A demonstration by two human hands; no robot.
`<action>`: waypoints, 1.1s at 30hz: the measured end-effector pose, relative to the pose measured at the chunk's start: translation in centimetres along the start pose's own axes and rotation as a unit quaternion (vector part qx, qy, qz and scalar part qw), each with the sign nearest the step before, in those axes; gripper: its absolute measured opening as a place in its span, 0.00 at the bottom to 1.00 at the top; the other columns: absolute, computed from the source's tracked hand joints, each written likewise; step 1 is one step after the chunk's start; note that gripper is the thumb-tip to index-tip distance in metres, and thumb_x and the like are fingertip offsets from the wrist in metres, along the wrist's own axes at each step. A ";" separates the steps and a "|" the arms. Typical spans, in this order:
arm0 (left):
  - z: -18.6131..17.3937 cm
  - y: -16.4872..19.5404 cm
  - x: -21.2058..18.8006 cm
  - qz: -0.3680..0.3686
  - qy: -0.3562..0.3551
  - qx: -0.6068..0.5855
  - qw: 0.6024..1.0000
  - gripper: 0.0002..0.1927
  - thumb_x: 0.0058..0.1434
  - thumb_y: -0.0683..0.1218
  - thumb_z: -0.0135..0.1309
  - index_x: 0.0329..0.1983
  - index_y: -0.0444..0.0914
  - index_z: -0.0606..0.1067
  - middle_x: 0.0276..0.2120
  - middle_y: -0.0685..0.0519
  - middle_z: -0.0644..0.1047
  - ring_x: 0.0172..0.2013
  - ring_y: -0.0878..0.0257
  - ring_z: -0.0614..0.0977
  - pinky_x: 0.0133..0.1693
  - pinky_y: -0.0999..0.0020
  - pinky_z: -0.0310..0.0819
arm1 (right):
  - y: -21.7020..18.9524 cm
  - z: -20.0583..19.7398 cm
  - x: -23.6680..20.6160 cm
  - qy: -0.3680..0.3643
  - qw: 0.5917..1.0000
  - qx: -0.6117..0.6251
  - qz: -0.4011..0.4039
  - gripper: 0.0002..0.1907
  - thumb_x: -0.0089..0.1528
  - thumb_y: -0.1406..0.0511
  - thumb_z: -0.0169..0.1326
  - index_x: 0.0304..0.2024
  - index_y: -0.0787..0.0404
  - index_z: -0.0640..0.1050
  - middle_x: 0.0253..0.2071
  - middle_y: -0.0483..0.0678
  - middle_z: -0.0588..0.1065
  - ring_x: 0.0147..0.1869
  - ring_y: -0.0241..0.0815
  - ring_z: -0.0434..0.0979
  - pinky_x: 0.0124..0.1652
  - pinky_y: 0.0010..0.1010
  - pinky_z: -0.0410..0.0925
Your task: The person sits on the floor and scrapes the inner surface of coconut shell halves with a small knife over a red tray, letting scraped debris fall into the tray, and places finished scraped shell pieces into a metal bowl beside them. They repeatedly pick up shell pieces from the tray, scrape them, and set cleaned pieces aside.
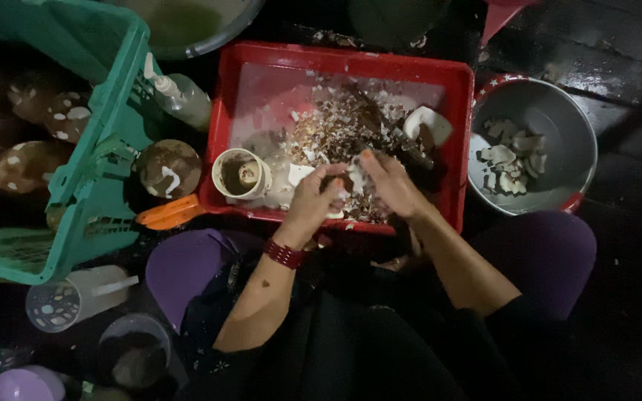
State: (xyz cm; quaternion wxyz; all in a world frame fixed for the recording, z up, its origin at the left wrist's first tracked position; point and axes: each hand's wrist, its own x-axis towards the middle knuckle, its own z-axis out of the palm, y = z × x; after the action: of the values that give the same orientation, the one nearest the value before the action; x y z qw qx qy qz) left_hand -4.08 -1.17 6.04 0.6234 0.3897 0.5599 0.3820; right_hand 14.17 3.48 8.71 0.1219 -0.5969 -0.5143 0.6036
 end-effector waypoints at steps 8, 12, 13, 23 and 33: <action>-1.5 -2.1 2.1 -0.013 0.060 -0.336 0.940 0.15 0.65 0.34 0.47 0.52 0.36 0.75 0.38 0.51 0.80 0.31 0.63 0.82 0.35 0.68 0.83 | -1.4 1.0 -1.9 -0.020 0.941 -0.131 -0.310 0.28 0.73 0.55 0.43 0.75 0.54 0.60 0.61 0.58 0.75 0.61 0.44 0.74 0.56 0.38 0.66; -1.4 -3.9 2.9 0.087 0.031 -0.286 0.954 0.12 0.69 0.28 0.56 0.53 0.28 0.72 0.41 0.45 0.78 0.38 0.60 0.79 0.41 0.66 0.81 | -1.0 2.4 -1.7 -0.030 0.987 -0.137 -0.075 0.32 0.75 0.56 0.39 0.81 0.46 0.52 0.57 0.70 0.73 0.59 0.63 0.73 0.57 0.45 0.67; -1.2 -4.1 3.0 0.096 0.032 -0.325 0.940 0.13 0.70 0.28 0.55 0.57 0.28 0.73 0.43 0.48 0.76 0.39 0.62 0.78 0.41 0.67 0.79 | -0.8 2.7 -1.8 -0.024 0.980 -0.098 -0.172 0.31 0.75 0.56 0.41 0.79 0.51 0.52 0.60 0.65 0.73 0.62 0.57 0.72 0.58 0.41 0.65; -0.9 -1.2 1.6 0.060 0.056 -0.246 0.966 0.22 0.63 0.29 0.44 0.58 0.35 0.75 0.48 0.49 0.80 0.44 0.62 0.82 0.40 0.73 0.81 | -3.8 0.7 -3.9 -0.054 0.936 -0.345 -0.045 0.41 0.70 0.50 0.44 0.83 0.40 0.44 0.48 0.66 0.81 0.52 0.61 0.82 0.57 0.42 0.70; -0.6 -4.1 2.5 0.055 -0.011 -0.277 0.959 0.20 0.59 0.28 0.48 0.53 0.34 0.73 0.44 0.50 0.78 0.40 0.62 0.81 0.40 0.69 0.79 | -3.0 0.7 -2.9 -0.047 0.958 -0.192 -0.206 0.36 0.67 0.50 0.44 0.77 0.41 0.53 0.58 0.55 0.78 0.57 0.55 0.81 0.57 0.43 0.68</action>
State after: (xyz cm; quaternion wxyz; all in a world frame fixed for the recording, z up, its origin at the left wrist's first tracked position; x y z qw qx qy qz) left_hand -4.35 -0.53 1.26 0.6908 0.2361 0.4031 0.5519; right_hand 12.90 2.25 12.50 0.1023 -0.4610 -0.7377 0.4825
